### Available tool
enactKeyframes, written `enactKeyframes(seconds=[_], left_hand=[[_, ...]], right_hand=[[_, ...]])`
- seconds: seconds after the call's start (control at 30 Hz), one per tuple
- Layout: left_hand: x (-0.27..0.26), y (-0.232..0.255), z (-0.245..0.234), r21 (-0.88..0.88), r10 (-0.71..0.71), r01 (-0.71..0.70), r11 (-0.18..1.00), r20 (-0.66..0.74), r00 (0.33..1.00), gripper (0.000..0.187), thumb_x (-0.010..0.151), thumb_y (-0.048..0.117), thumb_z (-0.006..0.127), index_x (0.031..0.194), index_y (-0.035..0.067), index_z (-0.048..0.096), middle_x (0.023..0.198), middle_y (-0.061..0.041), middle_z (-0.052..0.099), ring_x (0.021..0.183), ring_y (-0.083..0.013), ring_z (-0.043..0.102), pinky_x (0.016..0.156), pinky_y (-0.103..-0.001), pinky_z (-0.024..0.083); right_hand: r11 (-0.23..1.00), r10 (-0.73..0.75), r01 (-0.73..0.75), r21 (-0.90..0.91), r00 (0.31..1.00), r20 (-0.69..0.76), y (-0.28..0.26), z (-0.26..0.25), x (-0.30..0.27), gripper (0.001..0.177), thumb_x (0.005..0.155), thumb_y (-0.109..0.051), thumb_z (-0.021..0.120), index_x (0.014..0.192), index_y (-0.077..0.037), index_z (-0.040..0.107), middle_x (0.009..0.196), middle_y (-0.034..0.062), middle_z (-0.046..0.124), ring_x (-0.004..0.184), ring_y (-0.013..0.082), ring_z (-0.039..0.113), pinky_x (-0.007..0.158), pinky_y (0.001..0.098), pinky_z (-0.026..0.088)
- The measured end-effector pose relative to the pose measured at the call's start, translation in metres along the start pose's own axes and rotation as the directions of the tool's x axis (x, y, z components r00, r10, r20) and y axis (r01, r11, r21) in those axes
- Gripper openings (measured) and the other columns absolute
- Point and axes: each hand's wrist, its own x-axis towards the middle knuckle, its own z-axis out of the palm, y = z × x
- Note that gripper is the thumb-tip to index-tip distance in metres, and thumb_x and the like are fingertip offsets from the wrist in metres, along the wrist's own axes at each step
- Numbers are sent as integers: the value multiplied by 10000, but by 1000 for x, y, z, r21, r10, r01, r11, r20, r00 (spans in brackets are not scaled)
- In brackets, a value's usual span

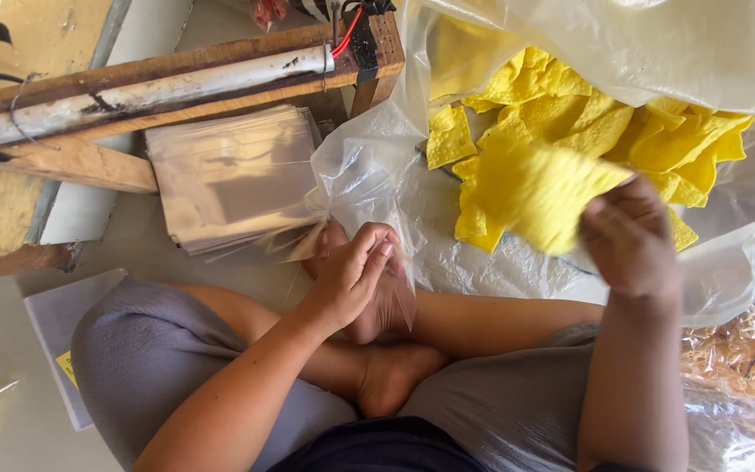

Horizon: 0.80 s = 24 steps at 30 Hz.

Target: Packaging yellow snacks into plastic bags and sealing them using a heat sealer.

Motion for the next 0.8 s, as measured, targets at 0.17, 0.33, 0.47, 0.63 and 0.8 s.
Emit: enactKeyframes(seconds=[0.17,0.33,0.47,0.63,0.8], left_hand=[[-4,-12,7,-57,260,-266,962,-93,961,88,1057,6,537,1133,-9,580,1022,-100,669,902,-175,680,811,-286,552],[2,-18,-1,-158,33,-80,984,-281,959,123,1054,47,560,1143,7,636,947,-62,720,812,-112,700,740,-269,561],[-1,-7,1,60,42,-27,998,-267,963,172,1083,113,543,1147,32,681,789,-40,729,719,-91,668,674,-248,511],[-5,11,18,35,-76,81,996,-123,989,287,1046,132,526,1290,69,663,779,-22,759,529,-108,542,529,-239,430],[-17,10,33,-118,184,-201,972,-142,973,302,1143,64,492,1427,41,592,900,-55,718,792,-94,704,773,-231,539]], right_hand=[[987,97,-58,-150,960,264,13,64,-22,240,965,80,642,1173,-34,612,1169,70,714,1088,172,663,962,332,532],[809,126,84,-582,942,311,-10,83,-20,220,957,25,680,1173,-15,678,1053,67,716,981,141,652,853,289,537],[612,72,166,-773,962,263,-22,113,-27,243,909,-16,709,1151,-26,693,944,69,750,889,143,731,775,284,581],[478,-82,307,-823,948,306,-23,150,-40,264,874,-51,749,1129,-34,685,1001,107,752,839,213,761,748,324,580],[189,-109,499,-846,867,487,-2,150,-39,168,879,-69,743,1041,-61,700,1067,102,710,974,271,719,862,377,574]])
